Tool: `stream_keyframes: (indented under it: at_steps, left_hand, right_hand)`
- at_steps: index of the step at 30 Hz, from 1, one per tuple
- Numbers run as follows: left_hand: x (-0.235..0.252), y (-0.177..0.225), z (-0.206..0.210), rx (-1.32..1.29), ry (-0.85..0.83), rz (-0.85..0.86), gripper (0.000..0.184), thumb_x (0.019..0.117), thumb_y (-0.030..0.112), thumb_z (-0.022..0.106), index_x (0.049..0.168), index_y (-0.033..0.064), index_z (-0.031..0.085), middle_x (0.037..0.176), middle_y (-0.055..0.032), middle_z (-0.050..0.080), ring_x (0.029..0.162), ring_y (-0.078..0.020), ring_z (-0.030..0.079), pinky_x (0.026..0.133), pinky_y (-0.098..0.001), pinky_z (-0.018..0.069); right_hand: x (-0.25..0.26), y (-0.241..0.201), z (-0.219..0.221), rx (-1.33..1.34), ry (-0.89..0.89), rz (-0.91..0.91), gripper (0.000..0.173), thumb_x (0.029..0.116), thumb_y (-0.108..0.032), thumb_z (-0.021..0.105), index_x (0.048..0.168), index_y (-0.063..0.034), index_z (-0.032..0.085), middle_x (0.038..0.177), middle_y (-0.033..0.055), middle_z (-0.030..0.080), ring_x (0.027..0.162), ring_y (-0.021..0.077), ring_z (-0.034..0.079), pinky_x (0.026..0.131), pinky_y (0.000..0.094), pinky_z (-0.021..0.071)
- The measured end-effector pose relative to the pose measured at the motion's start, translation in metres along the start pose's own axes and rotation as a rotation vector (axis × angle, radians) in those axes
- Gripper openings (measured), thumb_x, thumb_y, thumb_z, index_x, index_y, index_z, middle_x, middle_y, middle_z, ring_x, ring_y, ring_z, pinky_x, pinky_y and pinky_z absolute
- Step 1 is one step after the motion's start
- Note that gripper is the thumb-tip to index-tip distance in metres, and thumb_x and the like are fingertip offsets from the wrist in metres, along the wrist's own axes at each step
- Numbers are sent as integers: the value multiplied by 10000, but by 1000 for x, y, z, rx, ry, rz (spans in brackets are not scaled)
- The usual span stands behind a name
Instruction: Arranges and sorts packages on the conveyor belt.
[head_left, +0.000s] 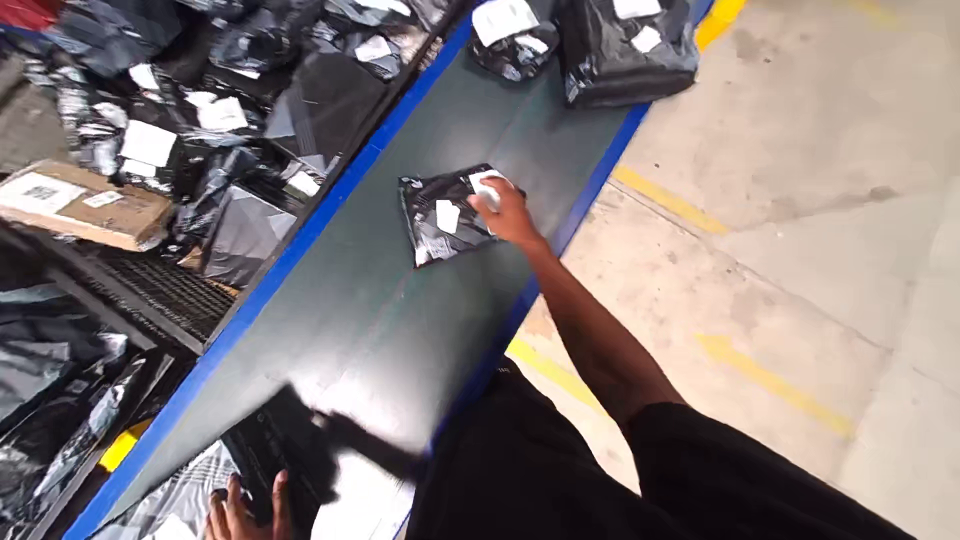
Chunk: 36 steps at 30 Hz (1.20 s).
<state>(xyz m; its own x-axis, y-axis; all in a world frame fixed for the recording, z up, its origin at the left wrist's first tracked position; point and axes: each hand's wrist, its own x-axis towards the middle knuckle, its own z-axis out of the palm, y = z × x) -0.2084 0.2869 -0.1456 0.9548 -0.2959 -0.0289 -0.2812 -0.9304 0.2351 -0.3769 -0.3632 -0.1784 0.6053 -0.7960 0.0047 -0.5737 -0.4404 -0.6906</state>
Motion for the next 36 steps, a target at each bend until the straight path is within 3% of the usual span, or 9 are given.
stream_keyframes:
  at_steps: [2,4,6,9,12,14,21,31,36]
  left_hand:
    - [2,-2,18,232,10,-143,915,871,476,666,1612,95,289,1652,-277,214,1512,-504,211,1162,-742,175]
    - [14,1,18,260,72,-247,844,886,415,662,1577,52,340,1617,-343,218,1485,-556,217,1168,-731,171]
    - [26,32,22,34,128,-159,727,903,389,698,1449,-44,490,1490,-364,416,1390,-534,401,1153,-639,329]
    - [35,115,52,-601,-191,-269,651,977,364,688,1435,-53,487,1354,-263,596,1199,-348,636,973,-511,557]
    - [53,182,94,-994,-494,-420,714,975,450,672,1468,-17,452,1351,-223,612,1152,-314,671,943,-519,590]
    - [50,192,113,-995,-482,-486,791,908,467,753,1463,-7,446,1316,-192,633,1167,-255,656,990,-469,569]
    - [41,113,111,-1044,-327,-504,993,713,286,947,1460,-29,374,1258,-187,651,1114,-220,684,959,-409,603]
    - [17,6,83,-978,-222,-500,950,735,233,929,1479,-5,389,1305,-181,626,1154,-215,656,981,-412,580]
    - [1,-58,67,-986,-141,-500,847,733,178,922,1426,15,463,1228,-128,667,1042,-170,688,919,-391,595]
  right_hand:
    - [40,33,-7,-107,-86,14,746,953,-563,619,1526,-110,466,1564,172,456,1441,360,435,1174,579,366]
    - [43,49,6,-171,-240,8,839,943,-613,600,1597,-146,357,1563,202,451,1419,401,458,1149,617,378]
    - [16,35,30,-263,-335,16,810,948,-637,557,1610,-223,344,1464,241,534,1293,451,551,1036,655,451]
    - [-52,-19,72,-291,-400,106,825,913,-698,564,1573,-229,405,1376,250,585,1111,451,651,867,659,540]
    - [-116,-59,117,-33,-618,113,780,941,-637,592,1534,-156,429,1254,162,678,1051,319,702,905,569,576]
    - [-151,-66,128,160,-785,78,704,969,-551,616,1527,-160,439,1135,121,713,917,229,724,828,480,616]
    - [-142,-36,74,196,-659,-31,501,1018,-442,595,1374,-90,594,1166,77,709,987,143,708,838,364,617]
    - [-156,-34,24,140,-387,-81,449,1023,-415,603,1325,-85,635,1206,81,711,971,137,724,810,350,632]
    - [-162,-43,13,121,-240,-139,361,1021,-349,613,1263,-87,672,1169,62,712,946,107,710,788,310,623]
